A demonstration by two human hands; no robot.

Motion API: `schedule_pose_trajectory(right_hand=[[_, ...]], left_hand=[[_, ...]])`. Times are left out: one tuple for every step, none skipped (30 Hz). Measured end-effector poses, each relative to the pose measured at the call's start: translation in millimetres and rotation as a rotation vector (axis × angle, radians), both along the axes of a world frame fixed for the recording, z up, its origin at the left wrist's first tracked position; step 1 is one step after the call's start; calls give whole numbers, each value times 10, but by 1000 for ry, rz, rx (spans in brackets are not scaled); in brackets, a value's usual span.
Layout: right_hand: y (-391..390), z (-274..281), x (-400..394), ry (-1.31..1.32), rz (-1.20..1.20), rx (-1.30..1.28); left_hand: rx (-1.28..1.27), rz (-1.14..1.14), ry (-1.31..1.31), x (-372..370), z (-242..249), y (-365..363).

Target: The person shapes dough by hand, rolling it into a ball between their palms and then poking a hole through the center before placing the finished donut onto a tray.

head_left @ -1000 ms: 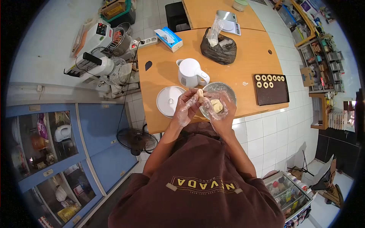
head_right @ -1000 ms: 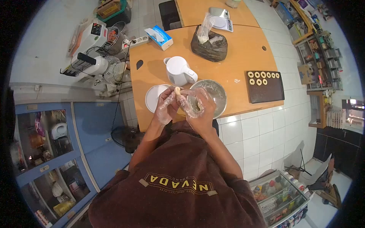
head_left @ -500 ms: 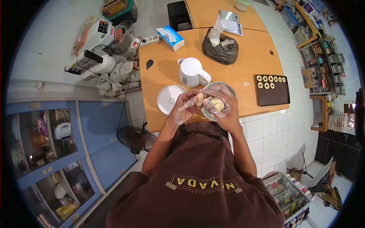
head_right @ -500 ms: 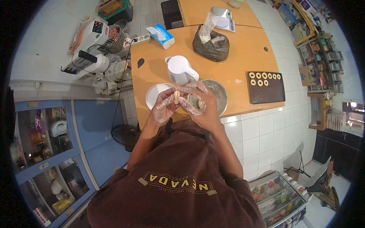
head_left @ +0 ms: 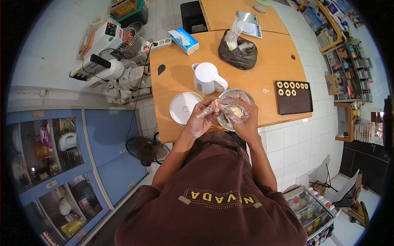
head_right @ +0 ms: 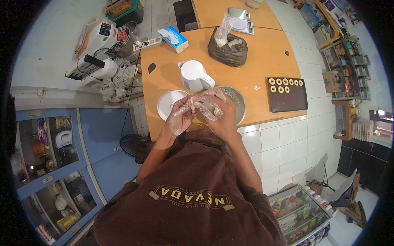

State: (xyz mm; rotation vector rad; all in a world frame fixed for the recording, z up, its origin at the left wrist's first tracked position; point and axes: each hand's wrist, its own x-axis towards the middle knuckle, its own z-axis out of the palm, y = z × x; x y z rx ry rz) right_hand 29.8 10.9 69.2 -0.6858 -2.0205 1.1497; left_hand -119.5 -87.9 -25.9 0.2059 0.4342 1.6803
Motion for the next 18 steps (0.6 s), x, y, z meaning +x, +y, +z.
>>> schedule_pose_trajectory(right_hand=[[-4, -2, -2, 2, -10, 15], [-8, -5, -3, 5, -20, 30], [-12, -10, -2, 6, -20, 32], [-17, -15, 1, 7, -20, 35], [-20, -17, 4, 9, -20, 38], [-21, -16, 0, 20, -21, 42], [-28, -14, -13, 33, -22, 46], [-38, -13, -24, 45, -23, 51], [-55, -9, -26, 34, -34, 9], [-75, -3, -21, 22, -45, -33], [-84, 4, -14, 11, -56, -74], [-75, 17, -9, 8, -47, -6], [-57, 34, -5, 6, -38, 63], [-44, 41, -1, 4, -29, 131], [-37, 32, 1, -5, -21, 142], [-29, 13, 4, -15, -14, 155], [-23, -4, 7, -24, -6, 168], [-21, -19, 9, -24, -12, 189]], left_hand=[[6, -3, -15, 6, 0, -1], [-18, 8, -9, 17, 2, -3], [-42, 19, -3, 28, 10, -4], [-65, 30, 3, 32, 14, -5], [-49, 25, 9, 31, 12, -1], [-34, 20, 15, 27, 15, 8], [-18, 16, 22, 20, 22, 13], [-43, 29, 52, 23, 31, 17], [-69, 43, 82, 35, 78, 28], [-94, 57, 112, 41, 117, 35], [-88, 56, 129, 36, 142, 38], [-82, 53, 144, 24, 163, 39], [-76, 50, 160, 14, 170, 40], [-74, 49, 163, 7, 161, 38], [-72, 48, 166, 1, 143, 36], [-69, 46, 169, 1, 126, 37], [-67, 54, 161, 6, 109, 40], [-66, 62, 153, 12, 102, 41]])
